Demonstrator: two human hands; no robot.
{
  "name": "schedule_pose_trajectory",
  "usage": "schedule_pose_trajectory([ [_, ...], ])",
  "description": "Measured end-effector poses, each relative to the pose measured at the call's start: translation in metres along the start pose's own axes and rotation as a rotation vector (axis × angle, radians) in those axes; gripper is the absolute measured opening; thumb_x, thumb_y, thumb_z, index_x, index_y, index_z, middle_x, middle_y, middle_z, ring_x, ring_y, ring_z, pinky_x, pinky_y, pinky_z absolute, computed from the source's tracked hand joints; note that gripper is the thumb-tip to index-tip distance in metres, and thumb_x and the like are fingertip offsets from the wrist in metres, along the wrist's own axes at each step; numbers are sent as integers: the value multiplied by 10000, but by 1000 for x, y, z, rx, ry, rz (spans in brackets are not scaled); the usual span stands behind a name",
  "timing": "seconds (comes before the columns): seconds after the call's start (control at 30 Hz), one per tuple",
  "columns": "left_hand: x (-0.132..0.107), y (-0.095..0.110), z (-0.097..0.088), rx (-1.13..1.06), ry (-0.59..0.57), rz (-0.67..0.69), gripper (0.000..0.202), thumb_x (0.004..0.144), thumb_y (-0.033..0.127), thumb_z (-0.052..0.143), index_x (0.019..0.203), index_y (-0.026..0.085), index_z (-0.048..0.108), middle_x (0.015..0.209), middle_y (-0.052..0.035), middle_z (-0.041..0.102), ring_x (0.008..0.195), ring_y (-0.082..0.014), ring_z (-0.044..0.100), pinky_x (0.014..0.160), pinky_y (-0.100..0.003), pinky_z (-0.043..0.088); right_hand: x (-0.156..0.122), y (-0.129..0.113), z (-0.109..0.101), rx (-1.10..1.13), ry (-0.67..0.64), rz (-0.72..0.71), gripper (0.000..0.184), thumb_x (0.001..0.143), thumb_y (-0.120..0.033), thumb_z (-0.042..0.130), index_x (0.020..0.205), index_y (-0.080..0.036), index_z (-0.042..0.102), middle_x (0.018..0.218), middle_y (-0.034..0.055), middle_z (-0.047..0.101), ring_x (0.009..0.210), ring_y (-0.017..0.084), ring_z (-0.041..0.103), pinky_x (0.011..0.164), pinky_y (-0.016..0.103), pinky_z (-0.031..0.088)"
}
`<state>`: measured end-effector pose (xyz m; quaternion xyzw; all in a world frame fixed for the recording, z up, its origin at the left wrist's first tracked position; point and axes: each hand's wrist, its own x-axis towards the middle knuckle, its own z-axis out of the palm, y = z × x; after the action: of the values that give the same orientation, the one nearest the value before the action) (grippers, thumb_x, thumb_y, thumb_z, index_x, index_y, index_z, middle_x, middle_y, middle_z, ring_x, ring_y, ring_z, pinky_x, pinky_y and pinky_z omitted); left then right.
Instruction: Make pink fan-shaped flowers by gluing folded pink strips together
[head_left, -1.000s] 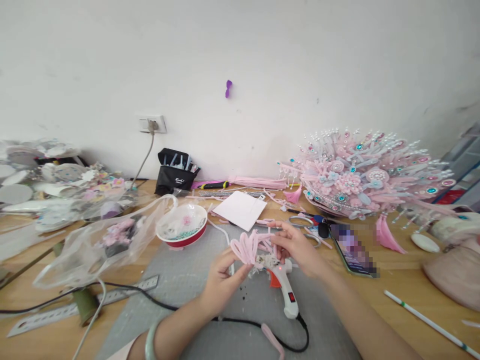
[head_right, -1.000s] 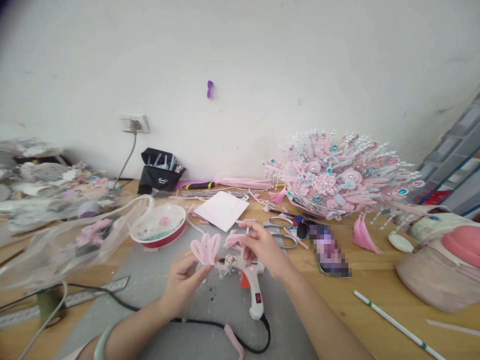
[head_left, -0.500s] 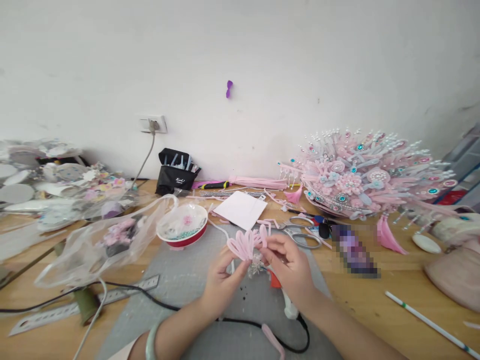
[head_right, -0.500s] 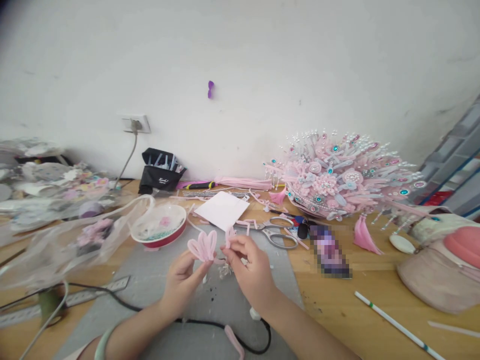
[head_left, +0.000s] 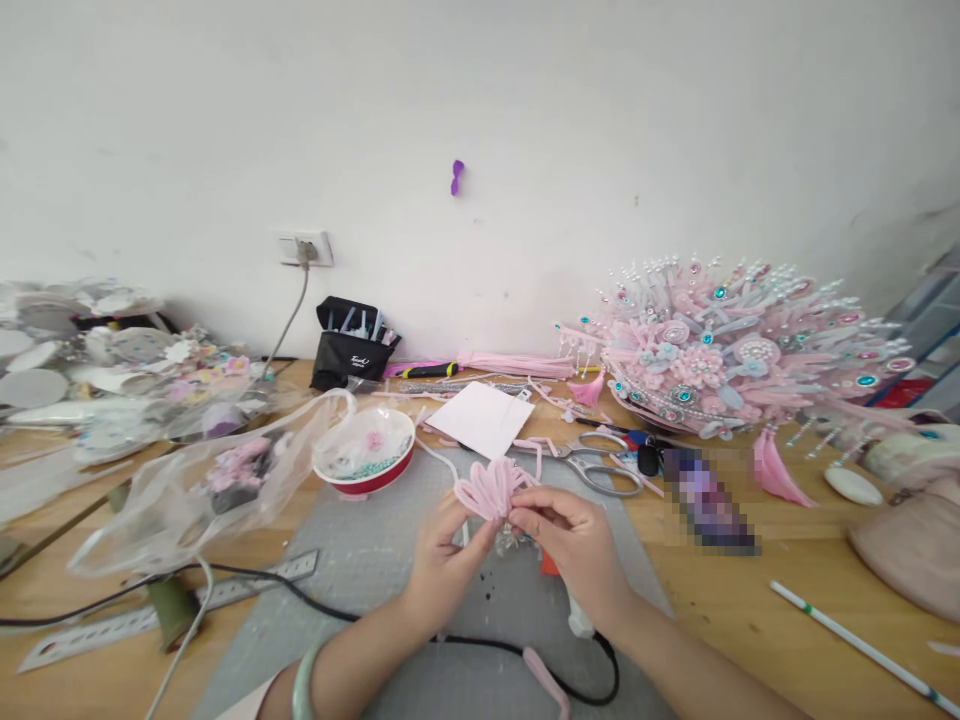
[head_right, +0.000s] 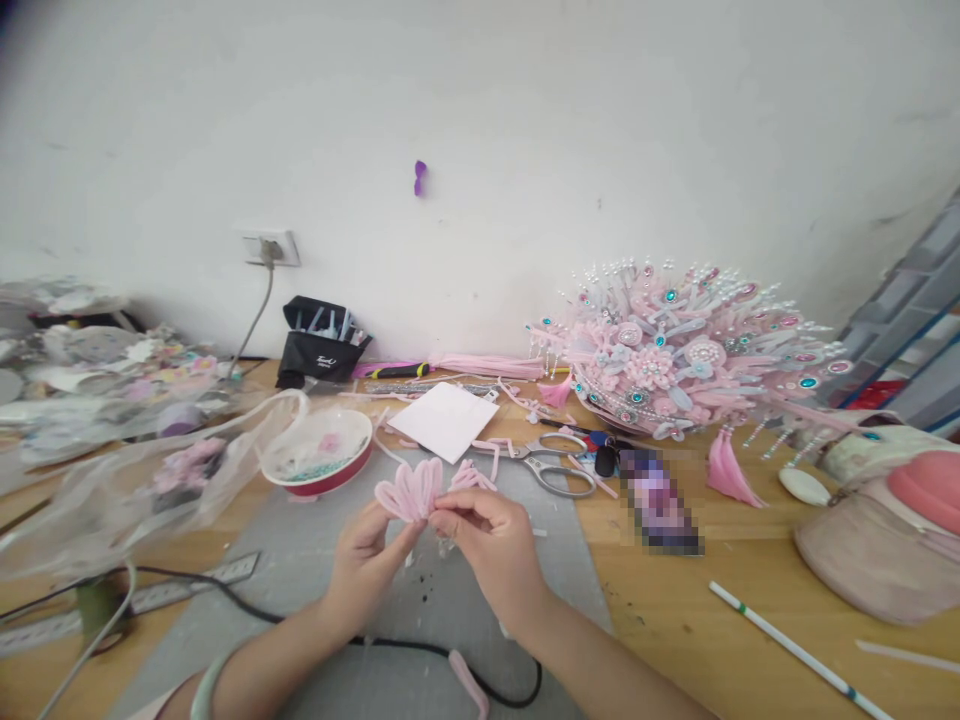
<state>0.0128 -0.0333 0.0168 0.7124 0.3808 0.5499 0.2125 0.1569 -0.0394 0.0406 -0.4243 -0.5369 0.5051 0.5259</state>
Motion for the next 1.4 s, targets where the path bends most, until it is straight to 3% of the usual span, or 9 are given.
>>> schedule_pose_trajectory([
  [0.3, 0, -2, -1, 28, -22, 29, 118, 781, 205, 525, 802, 164, 633, 802, -58, 649, 742, -175, 571, 690, -281, 440, 4, 3, 2, 214, -88, 131, 147, 636, -295, 671, 703, -168, 637, 692, -7, 592, 581, 99, 535, 574, 219, 442],
  [0.7, 0, 1, -1, 27, -11, 58, 109, 771, 180, 528, 796, 171, 634, 793, -42, 658, 720, -167, 570, 671, -264, 430, 1, 9, 6, 308, -120, 135, 89, 667, -239, 634, 650, -161, 596, 622, -23, 534, 563, 81, 480, 566, 195, 395],
  [1.0, -1, 1, -1, 36, 16, 12, 141, 778, 241, 525, 779, 168, 646, 736, -49, 653, 691, -176, 569, 668, -282, 437, -4, 7, 8, 225, -62, 64, 134, 677, -282, 625, 644, -166, 567, 638, -12, 519, 593, 102, 487, 569, 211, 396],
  [1.4, 0, -1, -2, -36, -38, -7, 180, 788, 268, 513, 729, 163, 647, 720, -45, 649, 673, -170, 551, 638, -270, 430, -5, 4, 6, 86, -81, -14, 114, 700, -275, 602, 651, -175, 580, 684, -4, 508, 608, 107, 487, 567, 216, 404],
])
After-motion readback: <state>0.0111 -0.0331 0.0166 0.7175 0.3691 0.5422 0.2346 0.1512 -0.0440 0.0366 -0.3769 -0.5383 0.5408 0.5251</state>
